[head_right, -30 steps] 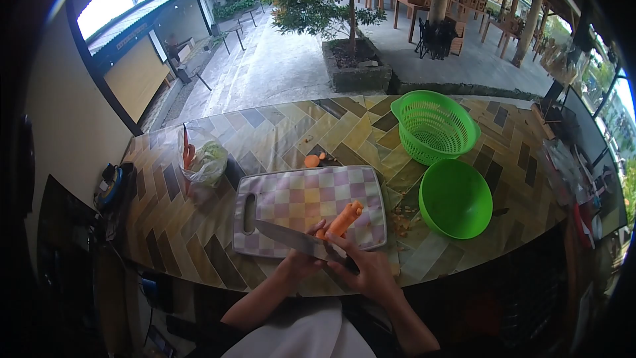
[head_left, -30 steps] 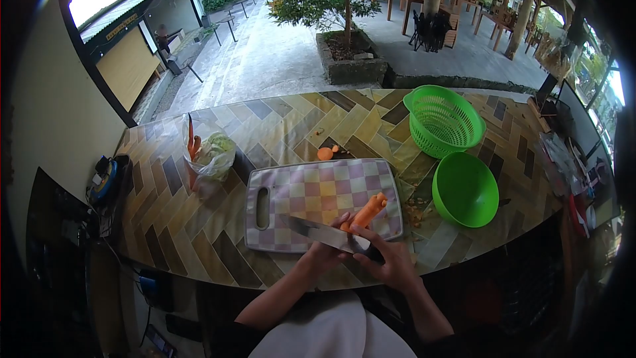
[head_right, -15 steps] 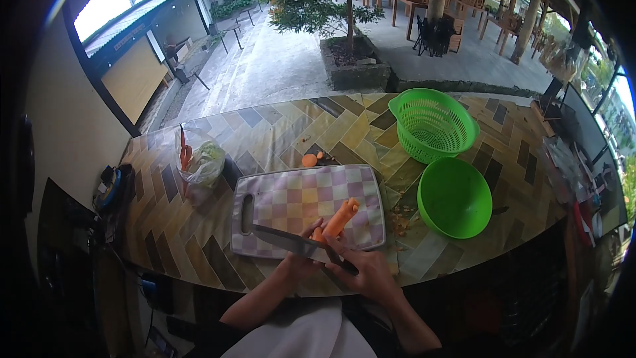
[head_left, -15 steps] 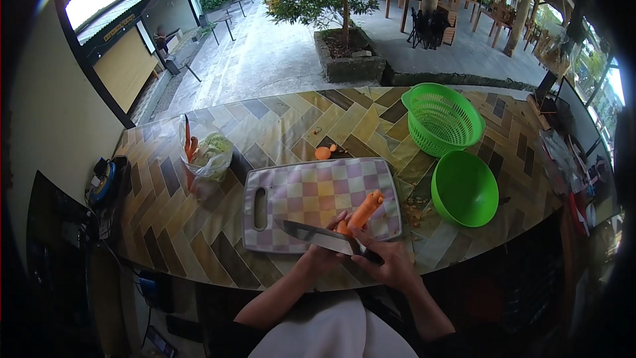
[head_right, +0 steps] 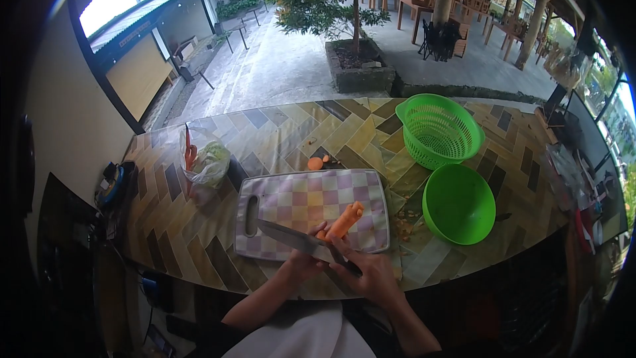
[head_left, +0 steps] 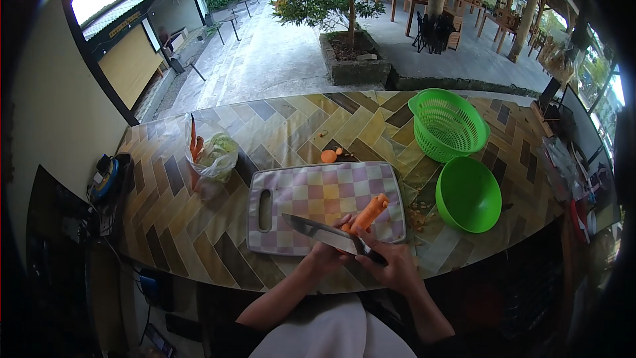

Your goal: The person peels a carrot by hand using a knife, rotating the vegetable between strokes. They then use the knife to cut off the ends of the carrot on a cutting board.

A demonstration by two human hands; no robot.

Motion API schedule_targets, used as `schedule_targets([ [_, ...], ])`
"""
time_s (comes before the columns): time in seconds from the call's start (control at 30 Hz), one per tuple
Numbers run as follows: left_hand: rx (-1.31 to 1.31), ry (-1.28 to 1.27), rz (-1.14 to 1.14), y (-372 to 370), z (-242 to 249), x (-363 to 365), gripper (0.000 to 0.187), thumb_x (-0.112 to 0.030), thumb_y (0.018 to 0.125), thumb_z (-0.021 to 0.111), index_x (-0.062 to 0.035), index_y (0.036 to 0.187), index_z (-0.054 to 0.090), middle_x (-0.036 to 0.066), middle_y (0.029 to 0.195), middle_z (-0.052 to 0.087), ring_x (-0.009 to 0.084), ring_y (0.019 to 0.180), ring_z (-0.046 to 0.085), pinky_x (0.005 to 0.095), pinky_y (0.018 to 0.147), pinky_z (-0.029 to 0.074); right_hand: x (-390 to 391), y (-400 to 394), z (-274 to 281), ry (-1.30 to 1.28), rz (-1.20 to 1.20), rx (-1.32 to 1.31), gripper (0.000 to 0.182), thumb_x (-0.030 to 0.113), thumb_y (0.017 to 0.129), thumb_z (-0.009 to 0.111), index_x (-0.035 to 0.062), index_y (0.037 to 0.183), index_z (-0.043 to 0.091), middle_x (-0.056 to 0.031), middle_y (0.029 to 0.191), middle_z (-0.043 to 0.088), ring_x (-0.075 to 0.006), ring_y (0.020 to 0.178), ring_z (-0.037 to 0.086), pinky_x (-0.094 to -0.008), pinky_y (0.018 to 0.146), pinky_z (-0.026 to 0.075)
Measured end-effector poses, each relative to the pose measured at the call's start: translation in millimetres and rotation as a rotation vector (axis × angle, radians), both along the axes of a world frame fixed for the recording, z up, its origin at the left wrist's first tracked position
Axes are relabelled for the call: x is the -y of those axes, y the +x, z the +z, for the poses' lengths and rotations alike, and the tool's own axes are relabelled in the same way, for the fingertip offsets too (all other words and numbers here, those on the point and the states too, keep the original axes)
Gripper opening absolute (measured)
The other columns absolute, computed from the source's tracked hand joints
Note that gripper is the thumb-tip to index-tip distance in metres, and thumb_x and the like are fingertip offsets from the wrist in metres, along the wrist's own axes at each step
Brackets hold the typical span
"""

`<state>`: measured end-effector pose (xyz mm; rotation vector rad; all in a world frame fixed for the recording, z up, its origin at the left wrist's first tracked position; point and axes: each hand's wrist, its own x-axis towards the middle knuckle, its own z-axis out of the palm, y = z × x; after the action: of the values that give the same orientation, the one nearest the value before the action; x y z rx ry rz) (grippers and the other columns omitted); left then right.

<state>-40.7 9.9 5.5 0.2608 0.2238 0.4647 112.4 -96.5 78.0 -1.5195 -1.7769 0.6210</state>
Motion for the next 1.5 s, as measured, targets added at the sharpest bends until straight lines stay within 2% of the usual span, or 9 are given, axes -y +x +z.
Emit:
schedule_targets([
  [0.3,-0.057,0.106,0.071,-3.4,-4.1,3.0,0.049,-0.043,0.101,0.041,-0.0005,0.124,0.049,0.011,0.103,0.062,0.0129,0.078,0.067,0.0169,0.042,0.050,-6.1,-6.8,-6.7,0.092,-0.032,0.046,0.052,0.018,0.083,0.073,0.0134,0.133,0.059,-0.0146,0.078,0.067,-0.0262,0.062,0.065,-0.0335,0.059,0.050],
  [0.47,-0.033,0.073,0.057,-3.8,-16.2,1.5,0.045,-0.045,0.101,0.044,-0.0086,0.128,0.049,0.004,0.106,0.063,0.0098,0.077,0.063,0.0190,0.043,0.043,-6.9,-15.1,-10.2,0.124,-0.113,0.219,0.050,0.018,0.084,0.073,0.0126,0.132,0.060,-0.0109,0.075,0.066,-0.0241,0.060,0.063,-0.0340,0.056,0.048],
  [0.77,-0.004,-0.064,0.052,-5.2,-17.7,-1.5,0.040,-0.045,0.099,0.046,-0.0126,0.122,0.053,0.003,0.096,0.066,0.0114,0.070,0.063,0.0199,0.041,0.041,-11.5,-10.4,3.2,0.136,-0.071,0.124,0.056,0.025,0.085,0.072,0.0128,0.137,0.055,-0.0116,0.076,0.066,-0.0253,0.060,0.063,-0.0338,0.056,0.049],
  [0.87,0.021,-0.095,0.064,-7.2,-25.0,-2.5,0.039,-0.045,0.099,0.046,-0.0129,0.122,0.053,0.003,0.095,0.066,0.0118,0.068,0.063,0.0198,0.040,0.040,-10.7,-7.1,-8.6,0.136,-0.074,0.123,0.057,0.032,0.088,0.068,0.0223,0.142,0.050,-0.0108,0.077,0.068,-0.0282,0.061,0.065,-0.0384,0.056,0.050],
  [1.1,0.023,-0.032,0.079,-3.8,-6.5,1.3,0.045,-0.044,0.101,0.044,-0.0074,0.126,0.051,0.005,0.102,0.064,0.0120,0.071,0.064,0.0212,0.041,0.043,-6.9,-6.7,-12.7,0.189,-0.099,0.241,0.056,0.031,0.088,0.068,0.0254,0.141,0.051,-0.0062,0.066,0.059,-0.0232,0.052,0.059,-0.0363,0.051,0.047],
  [1.2,0.100,0.021,0.039,-5.6,-13.0,-0.4,0.046,-0.044,0.101,0.044,-0.0061,0.127,0.050,0.005,0.107,0.063,0.0118,0.077,0.064,0.0219,0.044,0.045,-6.7,-10.9,-20.1,0.237,-0.126,0.265,0.055,0.030,0.088,0.069,0.0261,0.140,0.052,-0.0048,0.064,0.056,-0.0217,0.051,0.058,-0.0356,0.049,0.046],
  [1.3,-0.010,0.093,0.116,-2.1,-11.0,4.5,0.046,-0.044,0.100,0.044,-0.0073,0.127,0.049,0.005,0.109,0.062,0.0119,0.083,0.064,0.0220,0.047,0.047,-6.0,-12.6,-22.3,0.220,-0.157,0.256,0.055,0.027,0.087,0.070,0.0248,0.139,0.054,-0.0061,0.066,0.058,-0.0225,0.054,0.060,-0.0352,0.051,0.047],
  [1.37,-0.051,0.067,0.134,-2.4,-9.9,5.5,0.046,-0.044,0.100,0.045,-0.0084,0.128,0.049,0.005,0.110,0.062,0.0127,0.088,0.063,0.0240,0.055,0.050,-5.6,-12.9,-15.6,0.150,-0.161,0.255,0.056,0.022,0.085,0.072,0.0220,0.138,0.055,-0.0095,0.071,0.064,-0.0244,0.059,0.063,-0.0349,0.056,0.049],
  [1.5,-0.174,0.024,0.154,-2.2,-8.2,6.5,0.045,-0.044,0.099,0.047,-0.0110,0.130,0.048,0.005,0.110,0.061,0.0149,0.095,0.062,0.0305,0.073,0.053,-7.6,-7.4,-10.7,0.175,-0.115,0.126,0.055,0.024,0.086,0.071,0.0228,0.139,0.054,-0.0085,0.071,0.063,-0.0246,0.058,0.062,-0.0361,0.056,0.049],
])
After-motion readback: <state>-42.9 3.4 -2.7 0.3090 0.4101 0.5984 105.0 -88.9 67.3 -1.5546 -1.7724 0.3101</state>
